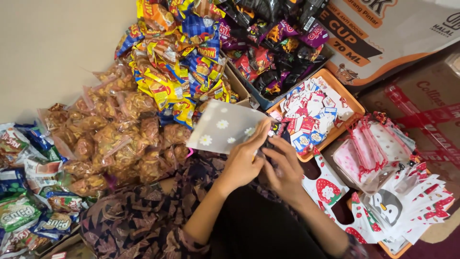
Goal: The person is assembling snack gift bags by selecting various snack packets, placing them into small plastic bags, and tying them shut with rubber bands.
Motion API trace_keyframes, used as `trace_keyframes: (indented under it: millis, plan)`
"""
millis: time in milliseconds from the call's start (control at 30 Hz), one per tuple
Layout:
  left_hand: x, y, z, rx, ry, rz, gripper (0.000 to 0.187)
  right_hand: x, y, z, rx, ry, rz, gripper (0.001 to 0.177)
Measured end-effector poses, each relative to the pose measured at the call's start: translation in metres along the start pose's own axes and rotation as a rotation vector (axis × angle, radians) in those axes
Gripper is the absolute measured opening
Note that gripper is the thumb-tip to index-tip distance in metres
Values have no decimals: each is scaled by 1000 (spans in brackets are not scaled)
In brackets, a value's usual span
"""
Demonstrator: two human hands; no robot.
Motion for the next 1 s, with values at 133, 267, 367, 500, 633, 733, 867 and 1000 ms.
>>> trace_keyframes:
  millis: [133, 267, 367, 500, 633, 733, 867, 1000]
  plan:
    - [-4, -1, -17, -178, -14, 29, 90, 22, 41, 15, 130, 158, -227, 40]
    - [-1, -9, -22, -263, -84, 18, 87, 33, 46, 24, -109, 355, -325, 33]
    - [1, -17, -23, -299, -112, 2, 85, 16, 28, 43, -138, 374, -235, 31]
    - [-6, -19, -41, -313, -89, -12, 83, 5, 14, 57, -89, 373, -239, 38]
    - [-18, -21, -60, -414, -43, 6, 82, 4, 14, 60, -74, 389, -339, 30]
    - [-23, -35, -70, -480, -53, 31, 81, -27, -2, 90, -192, 391, -247, 27]
    - [-28, -45, -72, -64, -129, 68, 73, -59, -18, 111, -281, 431, -107, 17]
    - [-43, -57, -70, 370, -251, 44, 65, -95, -41, 128, -346, 460, -28, 15]
Point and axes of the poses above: each hand's wrist, its own x-axis towards the middle knuckle, its own y-axis out of the back of the hand, z = x × y, the point moved 2 cm from there along x, towards the middle knuckle, and after that the axes turned 11 degrees about -x, right-handed, at the moved point
